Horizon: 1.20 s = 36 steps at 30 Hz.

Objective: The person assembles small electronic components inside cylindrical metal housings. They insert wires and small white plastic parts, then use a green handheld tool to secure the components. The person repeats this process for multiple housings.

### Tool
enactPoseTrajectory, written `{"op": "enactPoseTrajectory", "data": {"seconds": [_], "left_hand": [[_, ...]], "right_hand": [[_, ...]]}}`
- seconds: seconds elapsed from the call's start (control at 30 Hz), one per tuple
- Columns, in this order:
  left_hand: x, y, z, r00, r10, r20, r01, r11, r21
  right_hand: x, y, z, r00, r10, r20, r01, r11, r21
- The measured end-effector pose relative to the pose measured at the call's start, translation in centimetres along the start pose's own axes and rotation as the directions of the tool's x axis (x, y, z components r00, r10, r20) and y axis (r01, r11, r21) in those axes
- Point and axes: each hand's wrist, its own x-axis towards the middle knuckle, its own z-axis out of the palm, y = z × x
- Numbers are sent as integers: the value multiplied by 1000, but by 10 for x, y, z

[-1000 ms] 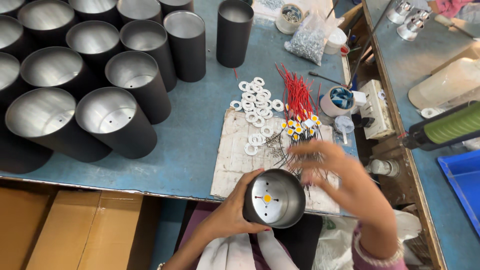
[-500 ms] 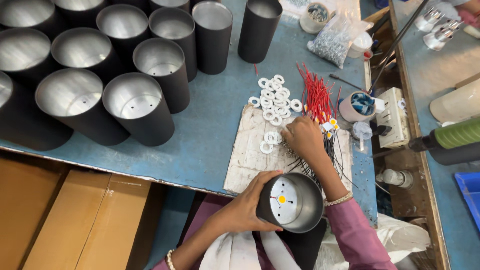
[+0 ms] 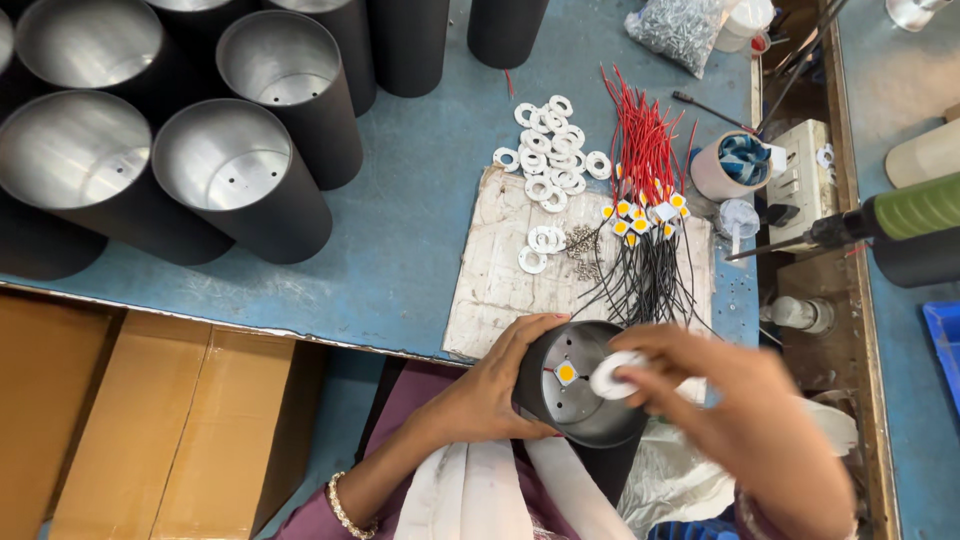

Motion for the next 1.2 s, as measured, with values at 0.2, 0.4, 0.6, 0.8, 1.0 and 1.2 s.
{"op": "enactPoseTrajectory", "data": {"seconds": [0.2, 0.4, 0.6, 0.8, 1.0, 1.2], "left_hand": [[0, 0, -1, 1000, -28, 10, 28, 999, -25], [-2, 1, 0, 999, -45, 6, 45, 998, -41], [-2, -3, 1, 1000, -31, 0, 31, 999, -29], [-3, -4, 6, 998, 3, -55, -4, 1000, -15], [11, 26, 5, 974, 160, -162, -193, 956, -221], [46, 67, -32, 979, -20, 204, -58, 928, 368]], "right_hand": [[14, 1, 42, 951, 43, 307, 70, 935, -348], [29, 10, 52, 897, 171, 409, 51, 877, -477], [5, 10, 46, 969, 86, 232, 51, 849, -525], [-47, 46, 3, 915, 403, -17, -382, 854, -353], [-26, 125, 124, 950, -245, -194, 272, 954, 127], [-33, 154, 175, 989, -33, -141, 120, 731, 671]]}}
